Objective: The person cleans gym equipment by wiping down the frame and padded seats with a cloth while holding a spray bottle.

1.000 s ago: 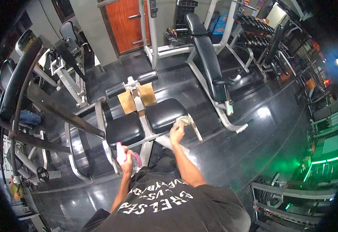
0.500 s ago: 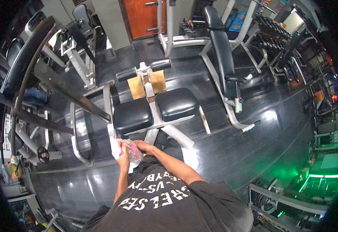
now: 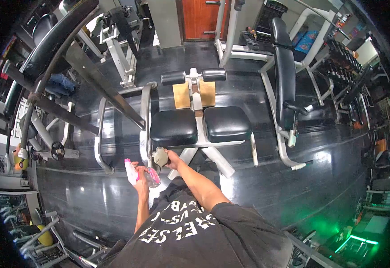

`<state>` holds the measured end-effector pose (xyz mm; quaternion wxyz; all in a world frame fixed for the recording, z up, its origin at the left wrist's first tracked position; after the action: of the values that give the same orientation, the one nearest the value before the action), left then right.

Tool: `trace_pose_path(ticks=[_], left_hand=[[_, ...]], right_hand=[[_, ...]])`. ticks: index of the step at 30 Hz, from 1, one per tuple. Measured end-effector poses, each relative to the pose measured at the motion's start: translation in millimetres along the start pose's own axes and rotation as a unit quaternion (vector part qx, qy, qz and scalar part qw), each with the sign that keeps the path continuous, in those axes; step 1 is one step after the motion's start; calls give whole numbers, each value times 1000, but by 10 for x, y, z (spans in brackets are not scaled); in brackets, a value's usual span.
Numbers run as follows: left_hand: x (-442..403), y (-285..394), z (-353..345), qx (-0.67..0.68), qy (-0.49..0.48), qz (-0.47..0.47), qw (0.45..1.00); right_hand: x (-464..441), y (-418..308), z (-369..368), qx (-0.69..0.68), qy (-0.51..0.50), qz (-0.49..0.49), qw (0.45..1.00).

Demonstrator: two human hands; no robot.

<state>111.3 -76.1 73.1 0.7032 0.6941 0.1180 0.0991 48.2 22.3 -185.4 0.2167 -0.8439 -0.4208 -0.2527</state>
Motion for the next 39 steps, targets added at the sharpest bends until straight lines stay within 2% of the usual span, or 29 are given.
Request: trace_pose_path(ticks=[2,4,5,8,9,10,12,14,15,16,18,20,21,22,24,26,27,28,30,31,32,34,36,38,39], left_hand=[[22,-15,-10,2,4,6,1000],[23,-50,-28,3,9,7,1000],[16,-97,-32,4,6,8,1000],[5,-208,-104,-2,-11,6,1000],[-4,-204,-150,1,-20,10,1000],[-14,-201,-190,3,-29,13,999],[-29,-192,-249,29,-27,9,999],[-37,-186,-286,55,-24,6,998],[-42,-188,-294,48,-23,7,999],[-49,-193,-301,42,-22,8,999],[-57,-308,-298,45,-23,9,999],[-59,-348,-314,48,-24,9,999],[-60,-333,-344,50,-35,14,998],[-64,-316,-371,53,-46,19,997],[-68,-262,-400,31,-53,14,998],[-70,-256,-435,8,-61,8,998],[-72,-264,-456,15,-66,1,998],[-75,-258,-484,22,-71,-7,997],[-80,-254,-531,24,-79,-7,997],[-87,-238,-550,25,-83,-8,996],[-89,-221,-564,24,-86,-9,996],[-86,-187,-591,27,-85,4,996],[-93,-241,-583,24,-80,-1,997],[-97,-274,-578,22,-74,-6,997],[-90,-275,-583,28,-77,-12,997]], right_hand=[[-23,-1,78,-9,-1,-4,1000],[48,-79,35,-97,-25,23,995],[117,-113,86,-151,-3,26,988],[476,-313,76,-204,-12,37,978],[578,-373,148,-203,-8,70,977],[850,-497,30,-187,48,104,976],[971,-627,293,-217,7,107,970],[898,-749,780,-286,-207,62,933],[1089,-807,965,-306,-23,115,945],[1370,-886,996,-302,76,141,940],[1587,-1025,1353,-290,61,182,938],[1831,-1175,1654,-278,118,235,924],[1861,-1265,1917,-270,97,254,924],[1950,-1373,2107,-311,98,282,902],[2249,-1612,2163,-363,-26,307,879],[2640,-1818,2395,-309,38,421,852],[2836,-1895,2386,-235,184,491,818],[2966,-1978,2284,-169,202,551,792],[3075,-2045,2173,-104,325,608,717],[2968,-2035,2237,-45,383,593,708],[2832,-1971,2308,-47,382,593,707],[2734,-1775,1819,182,607,515,577],[2465,-1551,1499,278,613,363,644],[2034,-1258,1371,366,590,446,565],[1757,-1076,1410,399,565,430,580]])
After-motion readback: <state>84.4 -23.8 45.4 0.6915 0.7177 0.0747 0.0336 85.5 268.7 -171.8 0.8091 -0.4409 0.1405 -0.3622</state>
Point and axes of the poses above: each hand's wrist, its own x-axis away from the middle knuckle, its own z-axis out of the back of the hand, y = z × x, the point moved 7 cm from there along -x, towards the middle knuckle, and after that the axes turned 6 degrees about -y, right-handed, at the moved point
